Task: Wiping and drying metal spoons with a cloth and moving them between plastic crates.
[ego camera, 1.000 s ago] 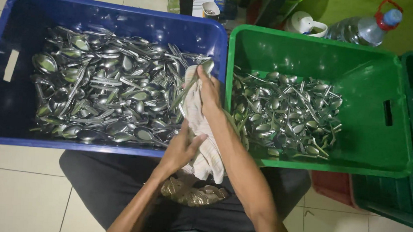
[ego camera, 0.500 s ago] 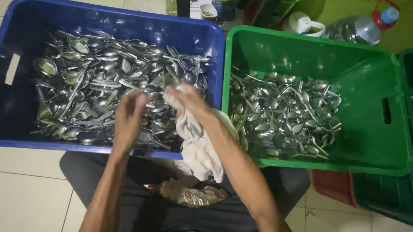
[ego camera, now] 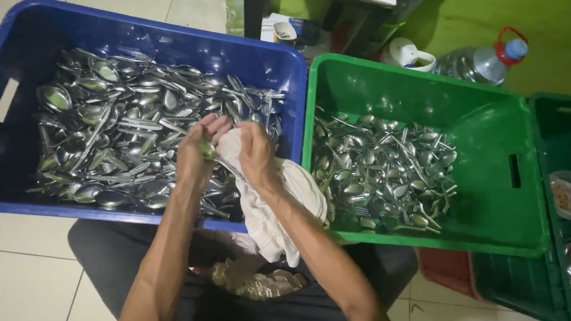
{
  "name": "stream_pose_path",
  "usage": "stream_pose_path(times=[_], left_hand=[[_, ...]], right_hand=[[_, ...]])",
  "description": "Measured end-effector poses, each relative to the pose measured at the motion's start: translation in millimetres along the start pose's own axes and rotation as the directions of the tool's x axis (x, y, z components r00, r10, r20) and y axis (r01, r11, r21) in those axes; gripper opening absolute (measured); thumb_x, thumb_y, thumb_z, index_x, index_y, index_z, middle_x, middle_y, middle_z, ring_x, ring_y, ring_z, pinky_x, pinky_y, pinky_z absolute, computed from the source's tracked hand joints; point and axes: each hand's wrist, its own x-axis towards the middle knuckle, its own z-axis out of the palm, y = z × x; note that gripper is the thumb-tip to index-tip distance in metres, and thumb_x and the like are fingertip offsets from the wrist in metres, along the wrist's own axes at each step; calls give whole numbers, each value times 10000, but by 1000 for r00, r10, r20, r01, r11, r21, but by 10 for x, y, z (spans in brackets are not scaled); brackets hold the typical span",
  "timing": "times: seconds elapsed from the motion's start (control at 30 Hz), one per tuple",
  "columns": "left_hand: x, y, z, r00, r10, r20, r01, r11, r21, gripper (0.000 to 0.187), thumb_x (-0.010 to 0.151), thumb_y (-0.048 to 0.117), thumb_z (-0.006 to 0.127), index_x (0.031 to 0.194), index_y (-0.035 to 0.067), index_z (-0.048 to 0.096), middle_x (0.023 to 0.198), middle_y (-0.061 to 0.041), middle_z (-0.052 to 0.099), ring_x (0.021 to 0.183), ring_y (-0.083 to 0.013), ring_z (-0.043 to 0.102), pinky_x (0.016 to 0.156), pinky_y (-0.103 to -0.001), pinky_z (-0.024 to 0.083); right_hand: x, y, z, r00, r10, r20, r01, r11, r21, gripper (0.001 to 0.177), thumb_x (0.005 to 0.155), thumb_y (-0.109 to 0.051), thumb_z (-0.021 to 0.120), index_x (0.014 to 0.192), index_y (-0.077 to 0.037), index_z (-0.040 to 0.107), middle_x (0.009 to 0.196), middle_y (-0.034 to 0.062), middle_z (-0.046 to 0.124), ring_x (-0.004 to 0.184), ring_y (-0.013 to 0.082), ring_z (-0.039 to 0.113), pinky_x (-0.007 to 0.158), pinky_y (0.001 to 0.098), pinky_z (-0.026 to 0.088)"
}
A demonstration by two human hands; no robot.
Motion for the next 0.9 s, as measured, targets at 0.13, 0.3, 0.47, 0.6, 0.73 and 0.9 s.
stream_pose_path(times=[0.13,0.3,0.47,0.6,0.73,0.9], left_hand=[[186,-179,-218,1000,-26,-2,26,996,-84,440,1116,241,263,1422,-15,448,1391,-256,598,1339,-369,569,1095,-513,489],[94,-275,-58,986,-148,-82,135,980,-148,512,1045,506,452,1254,85,656,1219,-149,724,1129,-257,711,994,-439,576],[-5,-84,37,993,-108,50,112,989,-97,756,1047,583,180,1364,11,559,1336,-238,644,1270,-353,626,1069,-499,523],[-84,-13,95,993,-110,51,111,994,-10,774,1029,629,228,1416,23,518,1377,-240,614,1293,-357,602,1073,-513,510],[37,-141,-63,995,-79,53,80,997,-15,709,1046,582,339,1399,-8,515,1372,-278,601,1277,-394,606,1045,-554,517],[74,-186,-130,991,129,32,-133,958,253,322,1095,201,456,1277,-2,626,802,-177,716,954,-309,763,965,-446,596]], right_hand=[[32,-39,-85,994,82,-71,-71,987,144,287,1045,-198,417,1153,-112,668,1067,161,727,1062,344,686,957,433,519],[88,170,230,840,-522,-147,534,844,52,55,965,-146,680,964,-99,709,975,70,661,915,232,666,822,274,528],[-19,358,449,706,-691,152,700,649,-300,268,1014,-150,567,1253,-94,674,1172,91,644,1053,290,658,871,361,543],[-38,403,436,670,-714,203,726,574,-379,192,964,-75,535,1093,-69,677,1066,92,601,924,293,631,774,355,536],[-55,308,352,653,-711,259,755,588,-290,123,897,-59,540,887,-108,652,952,65,590,813,289,609,686,353,519],[-125,589,275,824,-497,272,559,793,-242,177,873,-186,549,700,-160,573,646,3,576,641,277,653,581,354,512]])
